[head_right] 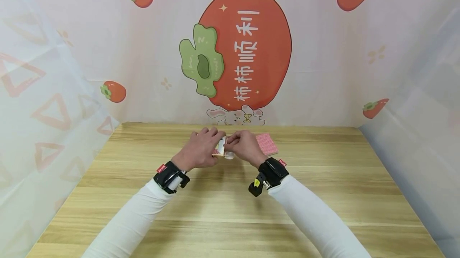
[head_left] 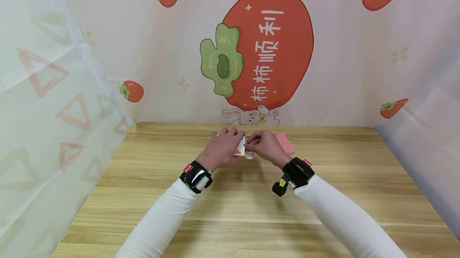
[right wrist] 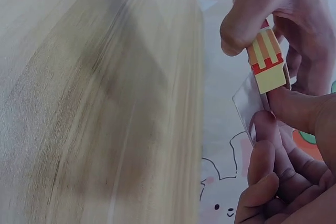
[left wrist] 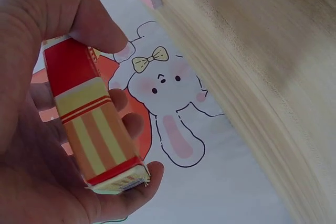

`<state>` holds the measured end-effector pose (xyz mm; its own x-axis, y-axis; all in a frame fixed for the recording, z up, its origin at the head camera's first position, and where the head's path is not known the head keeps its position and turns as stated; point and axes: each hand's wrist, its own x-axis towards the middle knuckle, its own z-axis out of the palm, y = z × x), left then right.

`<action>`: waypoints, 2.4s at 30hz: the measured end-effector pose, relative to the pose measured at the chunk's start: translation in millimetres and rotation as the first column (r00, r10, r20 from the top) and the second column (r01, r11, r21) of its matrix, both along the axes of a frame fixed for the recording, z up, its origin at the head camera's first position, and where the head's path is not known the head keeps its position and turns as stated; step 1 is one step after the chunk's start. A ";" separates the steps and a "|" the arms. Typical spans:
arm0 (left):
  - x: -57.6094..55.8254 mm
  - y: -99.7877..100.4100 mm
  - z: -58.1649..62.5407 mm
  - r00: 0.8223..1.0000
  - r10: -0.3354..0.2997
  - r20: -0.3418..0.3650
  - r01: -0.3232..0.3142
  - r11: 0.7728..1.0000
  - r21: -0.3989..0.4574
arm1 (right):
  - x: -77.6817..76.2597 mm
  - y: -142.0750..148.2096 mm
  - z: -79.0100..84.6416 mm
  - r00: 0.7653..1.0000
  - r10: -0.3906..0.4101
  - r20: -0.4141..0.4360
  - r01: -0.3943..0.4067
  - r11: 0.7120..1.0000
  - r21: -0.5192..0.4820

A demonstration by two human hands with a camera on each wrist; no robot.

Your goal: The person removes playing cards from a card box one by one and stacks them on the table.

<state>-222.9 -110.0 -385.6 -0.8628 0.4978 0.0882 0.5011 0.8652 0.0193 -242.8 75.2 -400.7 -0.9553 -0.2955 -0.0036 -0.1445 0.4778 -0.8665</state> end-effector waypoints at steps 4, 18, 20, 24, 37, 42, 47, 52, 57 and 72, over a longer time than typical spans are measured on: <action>-0.7 -0.4 -1.1 1.000 0.015 0.010 -0.015 1.000 -0.014 | -0.4 3.4 -0.7 0.996 -0.004 0.094 0.012 0.997 -0.079; -7.2 -7.4 -4.7 0.999 0.025 -0.028 -0.025 1.000 -0.003 | -6.9 28.3 7.2 0.947 0.011 0.322 0.054 0.979 -0.194; -8.4 -8.2 -5.3 0.999 0.018 -0.032 -0.018 1.000 0.013 | -7.1 30.9 8.1 0.945 0.028 0.327 0.043 0.977 -0.209; -10.4 -9.4 -5.0 0.999 0.006 -0.043 -0.004 1.000 0.027 | -6.4 36.7 12.3 0.955 0.043 0.293 0.012 0.983 -0.181; -12.8 -11.9 -1.3 0.998 0.000 -0.065 0.002 1.000 0.023 | -8.6 21.8 44.3 0.871 0.399 -0.288 -0.209 0.830 0.517; -12.1 -10.0 -0.9 0.999 0.001 -0.047 0.002 0.998 0.061 | -11.3 15.2 43.3 0.831 0.481 -0.280 -0.257 0.778 0.574; -11.2 -10.7 0.3 0.999 0.009 -0.052 -0.006 0.999 0.044 | -13.4 10.3 43.1 0.821 0.506 -0.266 -0.283 0.763 0.581; -10.7 -11.7 1.2 0.998 0.005 -0.056 -0.002 0.999 0.045 | -15.2 8.7 44.9 0.829 0.506 -0.240 -0.302 0.765 0.569; -10.3 -13.1 2.1 0.999 0.001 -0.053 0.002 0.999 0.053 | -15.8 10.5 46.3 0.828 0.511 -0.231 -0.309 0.759 0.573; -8.4 -16.7 4.0 0.999 -0.002 -0.041 0.005 0.998 0.060 | -13.2 25.9 44.1 0.742 0.613 -0.271 -0.327 0.684 0.652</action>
<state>-231.3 -126.7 -381.6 -0.8562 0.4935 0.1526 0.5055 0.8614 0.0504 -256.1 101.1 -356.6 -0.6143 -0.7865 0.0635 -0.7706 0.5805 -0.2631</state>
